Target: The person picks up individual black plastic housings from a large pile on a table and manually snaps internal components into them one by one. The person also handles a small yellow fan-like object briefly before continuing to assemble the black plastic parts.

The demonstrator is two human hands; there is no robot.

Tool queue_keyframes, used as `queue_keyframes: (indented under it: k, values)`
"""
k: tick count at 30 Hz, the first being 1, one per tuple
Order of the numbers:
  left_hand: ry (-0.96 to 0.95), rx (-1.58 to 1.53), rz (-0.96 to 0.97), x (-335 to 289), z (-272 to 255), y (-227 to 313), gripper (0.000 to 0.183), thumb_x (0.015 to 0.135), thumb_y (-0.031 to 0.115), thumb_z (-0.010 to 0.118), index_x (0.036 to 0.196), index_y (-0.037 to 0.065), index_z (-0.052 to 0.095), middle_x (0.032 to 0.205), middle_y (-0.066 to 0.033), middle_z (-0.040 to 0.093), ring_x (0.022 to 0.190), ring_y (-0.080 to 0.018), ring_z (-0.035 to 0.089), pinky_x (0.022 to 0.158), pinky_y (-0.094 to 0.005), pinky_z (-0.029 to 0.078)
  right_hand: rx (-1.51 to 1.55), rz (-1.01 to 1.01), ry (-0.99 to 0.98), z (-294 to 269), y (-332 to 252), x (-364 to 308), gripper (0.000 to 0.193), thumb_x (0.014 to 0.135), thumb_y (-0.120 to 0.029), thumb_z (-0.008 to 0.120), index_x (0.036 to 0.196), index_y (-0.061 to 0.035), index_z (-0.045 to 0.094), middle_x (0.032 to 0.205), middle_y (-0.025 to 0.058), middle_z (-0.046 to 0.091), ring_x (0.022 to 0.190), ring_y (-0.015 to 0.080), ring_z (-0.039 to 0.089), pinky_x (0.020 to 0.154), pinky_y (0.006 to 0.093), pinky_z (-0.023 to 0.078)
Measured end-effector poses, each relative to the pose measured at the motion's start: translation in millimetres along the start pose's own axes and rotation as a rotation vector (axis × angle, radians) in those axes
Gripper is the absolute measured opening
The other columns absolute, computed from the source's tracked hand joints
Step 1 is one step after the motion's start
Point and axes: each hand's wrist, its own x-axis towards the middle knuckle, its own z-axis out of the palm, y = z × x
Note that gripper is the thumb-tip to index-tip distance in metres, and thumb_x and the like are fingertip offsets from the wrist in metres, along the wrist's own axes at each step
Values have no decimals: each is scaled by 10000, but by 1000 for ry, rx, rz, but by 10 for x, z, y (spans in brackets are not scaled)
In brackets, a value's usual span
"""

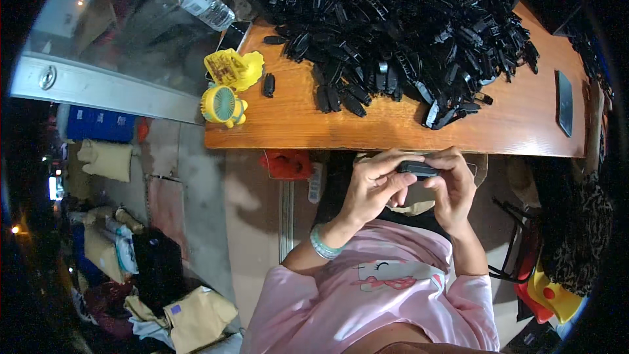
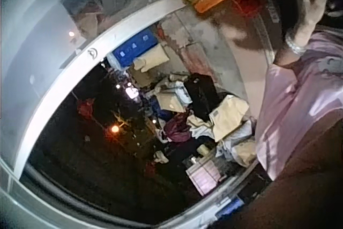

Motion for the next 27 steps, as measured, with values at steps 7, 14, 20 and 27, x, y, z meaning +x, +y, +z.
queue_keyframes:
  k: [7,14,20,27]
  values:
    - [456,972,547,-37,-526,15,285,724,136,753,933,-6,621,1009,-117,612,959,-270,565,841,-383,452,-257,31,-260,-42,94,107,238,749,-80,692,944,40,626,856,121,584,761,222,569,660,301,451]
    - [1251,754,649,171,-2090,353,655,759,98,739,1286,-40,376,1225,-174,483,1129,-272,473,952,-376,409,-185,307,-362,21,111,-44,271,797,-131,669,993,51,623,876,140,573,635,229,540,595,313,438]
    - [911,318,494,-82,-2519,454,548,796,-49,622,1295,-21,398,1226,-115,505,1110,-200,501,969,-331,404,-292,304,-527,100,174,-95,221,783,-142,671,916,32,638,823,173,599,734,347,586,663,383,467]
    - [505,138,350,-387,-3016,648,651,749,-99,593,1336,-7,327,1233,-113,477,1137,-213,480,1013,-349,367,-308,348,-640,162,253,-134,196,775,-127,665,910,13,638,813,178,594,741,369,585,660,393,464]
